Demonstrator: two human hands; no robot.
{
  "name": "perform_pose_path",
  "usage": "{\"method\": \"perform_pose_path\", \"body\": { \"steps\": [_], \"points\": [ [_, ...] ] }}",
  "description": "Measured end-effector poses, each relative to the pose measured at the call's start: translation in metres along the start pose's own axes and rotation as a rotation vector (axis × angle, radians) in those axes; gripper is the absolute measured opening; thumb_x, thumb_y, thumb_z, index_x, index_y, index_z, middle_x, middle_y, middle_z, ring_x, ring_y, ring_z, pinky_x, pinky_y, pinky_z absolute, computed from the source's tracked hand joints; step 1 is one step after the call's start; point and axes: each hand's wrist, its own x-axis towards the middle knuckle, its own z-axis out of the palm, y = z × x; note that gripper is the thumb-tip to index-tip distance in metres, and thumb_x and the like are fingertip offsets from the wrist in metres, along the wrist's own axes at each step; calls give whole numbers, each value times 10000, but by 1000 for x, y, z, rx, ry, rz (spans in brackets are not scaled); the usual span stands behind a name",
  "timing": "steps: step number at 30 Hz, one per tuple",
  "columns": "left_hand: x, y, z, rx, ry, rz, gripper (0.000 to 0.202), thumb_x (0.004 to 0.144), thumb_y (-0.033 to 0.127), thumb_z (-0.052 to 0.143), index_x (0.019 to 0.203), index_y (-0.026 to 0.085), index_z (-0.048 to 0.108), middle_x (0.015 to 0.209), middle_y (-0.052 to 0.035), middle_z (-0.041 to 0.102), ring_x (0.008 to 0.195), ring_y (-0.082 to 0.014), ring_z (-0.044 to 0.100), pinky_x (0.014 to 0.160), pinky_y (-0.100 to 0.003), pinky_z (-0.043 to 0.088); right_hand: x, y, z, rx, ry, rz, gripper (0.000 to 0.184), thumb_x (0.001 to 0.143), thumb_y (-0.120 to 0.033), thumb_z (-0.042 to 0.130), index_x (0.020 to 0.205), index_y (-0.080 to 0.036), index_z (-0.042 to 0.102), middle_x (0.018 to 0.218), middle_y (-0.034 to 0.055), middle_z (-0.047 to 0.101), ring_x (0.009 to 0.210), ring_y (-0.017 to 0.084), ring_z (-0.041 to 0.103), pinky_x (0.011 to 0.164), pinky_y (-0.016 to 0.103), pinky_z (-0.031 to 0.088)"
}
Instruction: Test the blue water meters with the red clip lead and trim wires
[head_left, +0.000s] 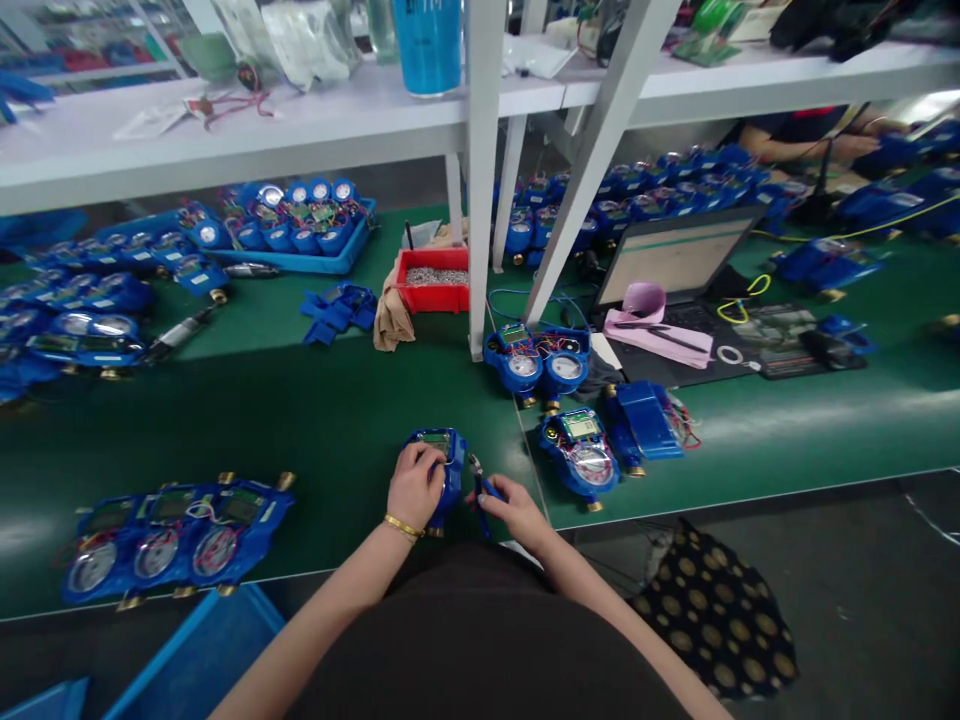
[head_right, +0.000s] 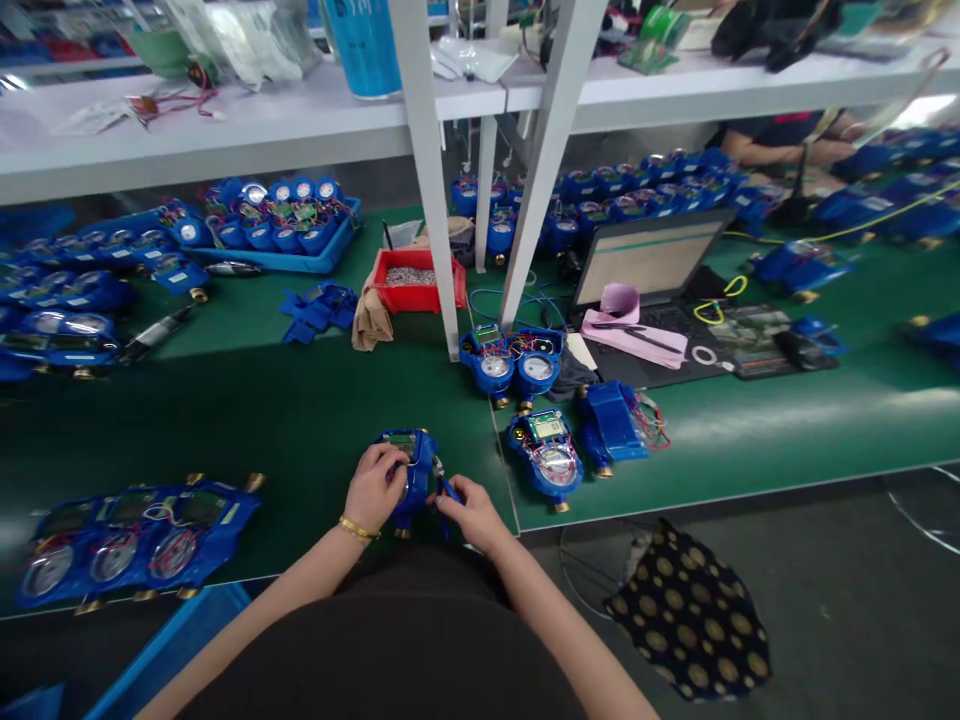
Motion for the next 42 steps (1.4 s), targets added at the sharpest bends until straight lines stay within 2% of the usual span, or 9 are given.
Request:
{"method": "perform_pose_path", "body": {
  "steps": [4,9,22,42],
  "points": [
    [0,-5,-3,11,-9,0,151,896,292,572,954,154,595,1038,-55,586,959,-198,569,860,-416,500,-1,1,10,170,-119,71,244,919,-363,555,982,-132,604,908,30,647,767,144,633,694,323,536],
    [2,-4,-4,33,-20,2,155,893,298,576,941,151,593,1029,-54,586,953,-197,569,857,-414,500,4,0,16,265,-139,110,238,919,-352,557,1003,-134,600,926,33,643,781,147,631,707,331,536],
    [4,0,-5,121,-77,-24,156,889,286,583,958,146,586,1051,-59,578,962,-202,567,840,-408,506,12,-8,21,273,-151,151,218,912,-332,572,995,-132,604,927,31,642,772,142,627,704,327,537],
    [5,4,-1,96,-36,-82,182,891,311,580,953,140,582,1015,-54,583,942,-201,572,830,-407,504,13,-10,19,296,-153,138,216,913,-326,570,1004,-133,600,933,31,639,774,143,626,698,324,538]
  ]
}}
